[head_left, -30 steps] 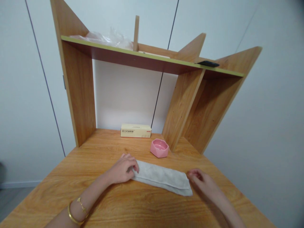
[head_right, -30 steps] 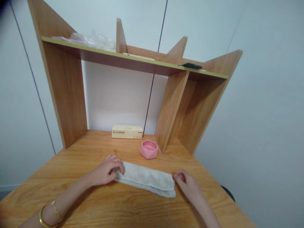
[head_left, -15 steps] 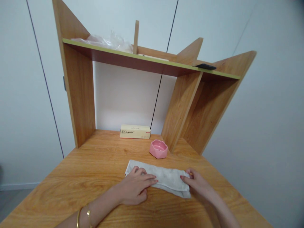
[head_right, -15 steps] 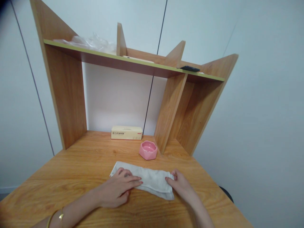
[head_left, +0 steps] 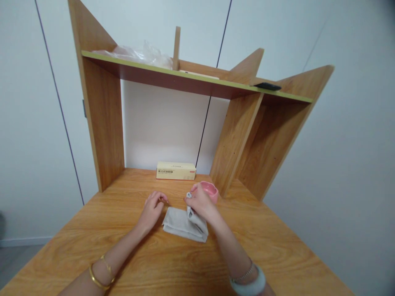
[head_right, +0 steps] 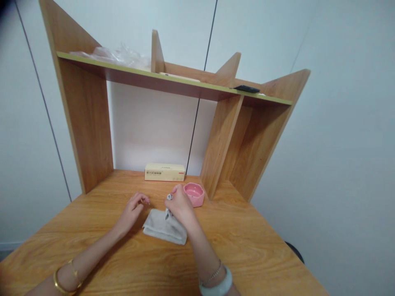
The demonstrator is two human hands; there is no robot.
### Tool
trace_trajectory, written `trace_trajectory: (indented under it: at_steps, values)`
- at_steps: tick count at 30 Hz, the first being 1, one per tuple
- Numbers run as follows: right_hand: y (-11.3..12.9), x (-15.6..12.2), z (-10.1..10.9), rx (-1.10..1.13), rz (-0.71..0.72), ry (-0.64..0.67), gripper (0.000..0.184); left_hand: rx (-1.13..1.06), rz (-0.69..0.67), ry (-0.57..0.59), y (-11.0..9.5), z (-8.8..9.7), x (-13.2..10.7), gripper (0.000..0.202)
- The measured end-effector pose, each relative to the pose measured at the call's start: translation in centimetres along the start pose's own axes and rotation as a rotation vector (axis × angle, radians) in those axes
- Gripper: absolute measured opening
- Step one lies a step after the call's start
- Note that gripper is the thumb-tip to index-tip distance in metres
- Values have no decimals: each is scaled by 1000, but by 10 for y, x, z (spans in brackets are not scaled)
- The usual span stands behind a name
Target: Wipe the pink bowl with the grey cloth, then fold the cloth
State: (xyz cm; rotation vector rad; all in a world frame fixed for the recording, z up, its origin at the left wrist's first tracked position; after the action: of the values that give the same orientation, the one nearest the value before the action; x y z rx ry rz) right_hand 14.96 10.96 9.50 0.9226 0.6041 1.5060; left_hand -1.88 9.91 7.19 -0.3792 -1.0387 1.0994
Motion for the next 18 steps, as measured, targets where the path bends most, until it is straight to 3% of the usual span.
trace_trajectory:
  at_steps: [4, 7, 9, 13, 15, 18]
  values:
    - [5, -4, -63, -172, 16, 102, 23, -16, 29, -55, 12, 8, 4, 13]
    - [6, -12, -83, -186, 73, 127, 20, -4, 26, -63, 11, 9, 3, 12]
    - [8, -15, -72, -184, 117, 90, 17, 6, 14, -47, 8, 7, 1, 11]
    - [8, -16, -19, -307, 149, 11, 16, 133, -31, 58, -3, -4, -3, 12]
    - [-5, -18, 2, -460, 77, 34, 15, 262, -44, 163, -5, -16, -6, 16]
    - [-37, -29, 9, -649, -70, 166, 28, 363, -21, 269, 1, -30, -9, 21]
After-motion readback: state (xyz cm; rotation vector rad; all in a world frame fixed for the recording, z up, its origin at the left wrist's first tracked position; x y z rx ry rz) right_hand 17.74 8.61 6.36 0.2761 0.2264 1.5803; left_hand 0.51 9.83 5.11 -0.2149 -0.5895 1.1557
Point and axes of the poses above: each hand's wrist, its own x-axis towards the middle knuckle, its own z-axis out of the back of the hand, y = z × x, the point moved 10 cm from there along x, towards the middle knuckle, and after that the axes turned 2 degrees about x, right-handed, at the moved point
